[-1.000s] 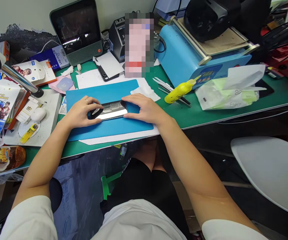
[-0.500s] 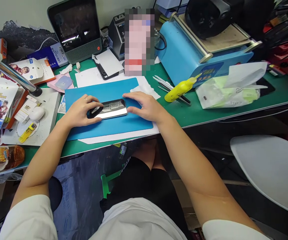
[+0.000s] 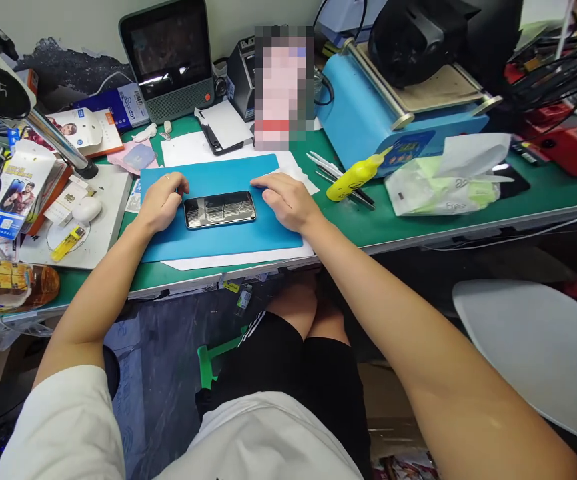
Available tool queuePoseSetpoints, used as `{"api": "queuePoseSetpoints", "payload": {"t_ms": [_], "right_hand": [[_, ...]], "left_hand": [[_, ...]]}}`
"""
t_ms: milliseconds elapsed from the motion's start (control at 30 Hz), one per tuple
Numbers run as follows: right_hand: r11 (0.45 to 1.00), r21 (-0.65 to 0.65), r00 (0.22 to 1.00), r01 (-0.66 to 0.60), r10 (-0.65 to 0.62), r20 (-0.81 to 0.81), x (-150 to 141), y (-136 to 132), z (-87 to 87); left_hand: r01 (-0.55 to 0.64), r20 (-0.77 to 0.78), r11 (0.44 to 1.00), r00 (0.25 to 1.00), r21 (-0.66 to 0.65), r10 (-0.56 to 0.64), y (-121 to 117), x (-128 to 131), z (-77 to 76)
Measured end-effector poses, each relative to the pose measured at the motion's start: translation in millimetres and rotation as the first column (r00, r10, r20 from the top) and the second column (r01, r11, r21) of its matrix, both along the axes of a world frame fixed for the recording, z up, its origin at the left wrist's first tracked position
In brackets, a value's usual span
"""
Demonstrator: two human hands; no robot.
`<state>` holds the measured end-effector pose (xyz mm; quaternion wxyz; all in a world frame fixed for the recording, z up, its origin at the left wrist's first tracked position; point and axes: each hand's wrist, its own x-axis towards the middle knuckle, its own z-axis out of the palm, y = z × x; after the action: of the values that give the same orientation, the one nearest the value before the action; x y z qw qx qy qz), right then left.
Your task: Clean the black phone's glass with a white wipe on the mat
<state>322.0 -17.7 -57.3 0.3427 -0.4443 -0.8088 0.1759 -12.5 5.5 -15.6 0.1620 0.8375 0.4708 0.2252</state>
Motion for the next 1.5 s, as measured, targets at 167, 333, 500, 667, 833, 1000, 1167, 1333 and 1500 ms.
{"api": "queuePoseSetpoints", "payload": {"t_ms": [167, 333, 500, 667, 833, 1000, 1167, 1333, 1500], "right_hand": [[1.000, 0.021, 0.998, 0.013, -0.012, -0.056, -2.4, 1.9, -3.5], [1.000, 0.002, 0.998, -0.003, 0.003, -0.070, -2.2, 1.2, -2.5], [0.992, -0.088, 0.994, -0.086, 0.079, -0.073, 3.5, -1.4, -1.7], [0.971, -0.174, 0.985, -0.163, 0.149, -0.088, 7.7, -3.7, 0.6], [0.959, -0.189, 0.977, -0.211, 0.198, -0.085, 4.9, -7.5, 7.1], [0.981, -0.140, 0.988, -0.136, 0.123, -0.098, -1.6, -6.2, 6.2], [0.994, -0.075, 0.995, -0.080, 0.075, -0.066, -0.8, -3.8, 1.2], [0.997, -0.047, 0.998, -0.064, 0.064, -0.001, 0.7, -5.5, -4.0], [0.993, -0.057, 0.992, -0.100, 0.104, 0.071, 1.4, -6.1, -1.7]], "left_hand": [[-0.014, 0.053, 0.995, 0.999, 0.094, 0.009, -0.3, -5.6, -2.9], [-0.049, 0.175, 0.987, 0.984, 0.154, 0.021, -2.0, -7.2, -2.8], [-0.146, 0.339, 0.974, 0.937, 0.174, 0.080, -12.1, 2.3, 0.9], [-0.257, 0.391, 0.935, 0.909, 0.245, 0.147, -22.1, -0.1, 3.3], [-0.331, 0.386, 0.906, 0.897, 0.263, 0.215, -17.2, -5.9, 1.0], [-0.267, 0.310, 0.924, 0.934, 0.274, 0.178, -9.9, -4.2, 3.8], [-0.177, 0.252, 0.950, 0.961, 0.258, 0.111, -7.3, -3.6, 1.7], [-0.130, 0.140, 0.974, 0.985, 0.184, 0.105, -1.5, -0.9, -3.3], [-0.082, -0.052, 0.992, 0.995, 0.101, 0.087, -4.8, 10.1, 7.0]]}}
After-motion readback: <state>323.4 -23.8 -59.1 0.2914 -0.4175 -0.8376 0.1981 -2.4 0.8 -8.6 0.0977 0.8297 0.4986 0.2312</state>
